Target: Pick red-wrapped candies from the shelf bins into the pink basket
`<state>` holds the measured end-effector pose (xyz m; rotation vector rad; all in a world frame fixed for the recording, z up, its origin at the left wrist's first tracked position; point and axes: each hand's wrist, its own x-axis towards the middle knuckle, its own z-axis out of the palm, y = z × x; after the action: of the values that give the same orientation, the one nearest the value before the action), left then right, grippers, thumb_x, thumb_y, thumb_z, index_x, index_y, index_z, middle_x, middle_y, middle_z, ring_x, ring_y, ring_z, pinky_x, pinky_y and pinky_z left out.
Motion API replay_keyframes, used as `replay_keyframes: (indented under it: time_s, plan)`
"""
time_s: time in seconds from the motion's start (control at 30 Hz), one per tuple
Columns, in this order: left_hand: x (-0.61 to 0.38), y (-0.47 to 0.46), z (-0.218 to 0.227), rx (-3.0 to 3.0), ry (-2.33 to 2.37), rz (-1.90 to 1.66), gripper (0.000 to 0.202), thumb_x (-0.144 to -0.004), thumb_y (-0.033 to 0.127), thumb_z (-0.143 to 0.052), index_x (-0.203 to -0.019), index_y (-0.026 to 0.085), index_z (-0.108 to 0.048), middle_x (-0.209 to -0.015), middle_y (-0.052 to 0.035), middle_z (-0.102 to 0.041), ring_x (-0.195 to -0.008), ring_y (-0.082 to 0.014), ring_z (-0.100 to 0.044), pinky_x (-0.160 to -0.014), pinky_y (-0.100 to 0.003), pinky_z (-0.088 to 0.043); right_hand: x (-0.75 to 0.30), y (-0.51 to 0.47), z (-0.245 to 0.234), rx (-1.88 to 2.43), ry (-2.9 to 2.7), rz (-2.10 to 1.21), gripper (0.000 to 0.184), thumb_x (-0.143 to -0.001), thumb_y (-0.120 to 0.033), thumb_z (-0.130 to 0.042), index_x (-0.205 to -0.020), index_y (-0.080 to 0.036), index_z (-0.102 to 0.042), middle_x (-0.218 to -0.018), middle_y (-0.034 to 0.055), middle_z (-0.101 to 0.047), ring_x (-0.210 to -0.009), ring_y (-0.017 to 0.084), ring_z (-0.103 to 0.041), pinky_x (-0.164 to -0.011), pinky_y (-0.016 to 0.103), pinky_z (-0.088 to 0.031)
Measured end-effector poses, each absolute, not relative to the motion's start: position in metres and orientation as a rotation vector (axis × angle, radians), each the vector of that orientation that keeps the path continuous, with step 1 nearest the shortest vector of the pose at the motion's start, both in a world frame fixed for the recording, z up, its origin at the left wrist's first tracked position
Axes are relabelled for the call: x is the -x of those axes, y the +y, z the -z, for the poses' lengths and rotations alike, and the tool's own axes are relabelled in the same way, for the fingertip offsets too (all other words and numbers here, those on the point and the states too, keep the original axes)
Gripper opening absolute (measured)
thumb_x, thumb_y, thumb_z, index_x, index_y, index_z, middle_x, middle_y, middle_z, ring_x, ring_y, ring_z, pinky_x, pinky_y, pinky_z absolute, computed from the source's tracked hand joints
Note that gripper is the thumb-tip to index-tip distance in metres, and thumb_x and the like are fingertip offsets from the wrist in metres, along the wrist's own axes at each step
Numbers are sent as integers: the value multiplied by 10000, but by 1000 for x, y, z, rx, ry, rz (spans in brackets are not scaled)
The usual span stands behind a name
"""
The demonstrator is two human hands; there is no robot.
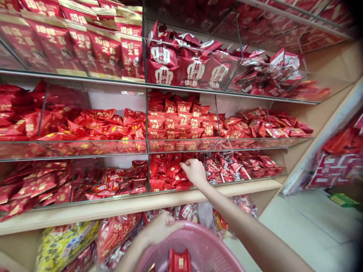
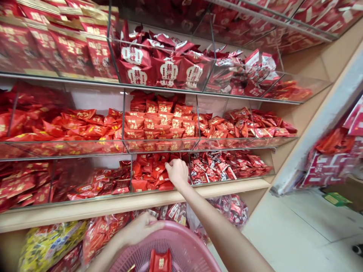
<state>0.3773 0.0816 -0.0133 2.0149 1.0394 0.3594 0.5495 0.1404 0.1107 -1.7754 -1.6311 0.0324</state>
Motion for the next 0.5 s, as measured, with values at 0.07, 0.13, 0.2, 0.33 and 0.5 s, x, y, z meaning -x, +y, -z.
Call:
replay_keyframes:
  time_s: [0.07,0.13,0.2,0.33,0.5]
  plan:
    - [-377,85,15,-2007,1042,-362,529,-792,655,-431,-543,197,-343,-537,62,-256,-509,-84,-241,-458,-239,-186,-546,141,-109,1745,-1583,-86,213,-821,-294,-573,-675,-183,-681,-683,67,-669,-679,202,-615,-591,276,-359]
    - [-377,88,15,-1989,1037,-355,532,-789,659,-431,-542,197,-338,-537,62,-257,-508,-83,-237,-464,-240,-192,-543,140,-107,1677,-1557,-116,214,-830,-258,-552,-664,-172,-657,-687,60,-659,-657,182,-606,-597,267,-375]
    - [-377,91,15,-1968,1026,-349,537,-787,665,-424,-538,197,-337,-534,63,-255,-505,-81,-230,-469,-242,-197,-540,137,-104,1579,-1552,-127,231,-853,-246,-519,-666,-165,-627,-732,58,-645,-665,159,-592,-625,254,-397]
    - [-376,94,15,-1929,1039,-356,545,-769,669,-445,-527,182,-408,-525,61,-286,-506,-85,-239,-479,-244,-202,-541,122,-100,1370,-1569,-137,231,-901,-258,-452,-729,-170,-578,-813,42,-587,-718,137,-560,-666,240,-421]
    - [-376,94,18,-1836,1067,-363,534,-726,663,-516,-520,172,-462,-510,61,-332,-510,-90,-267,-495,-245,-214,-558,80,-114,950,-1578,-75,152,-918,-233,-451,-808,-190,-547,-839,30,-524,-791,158,-520,-708,283,-416]
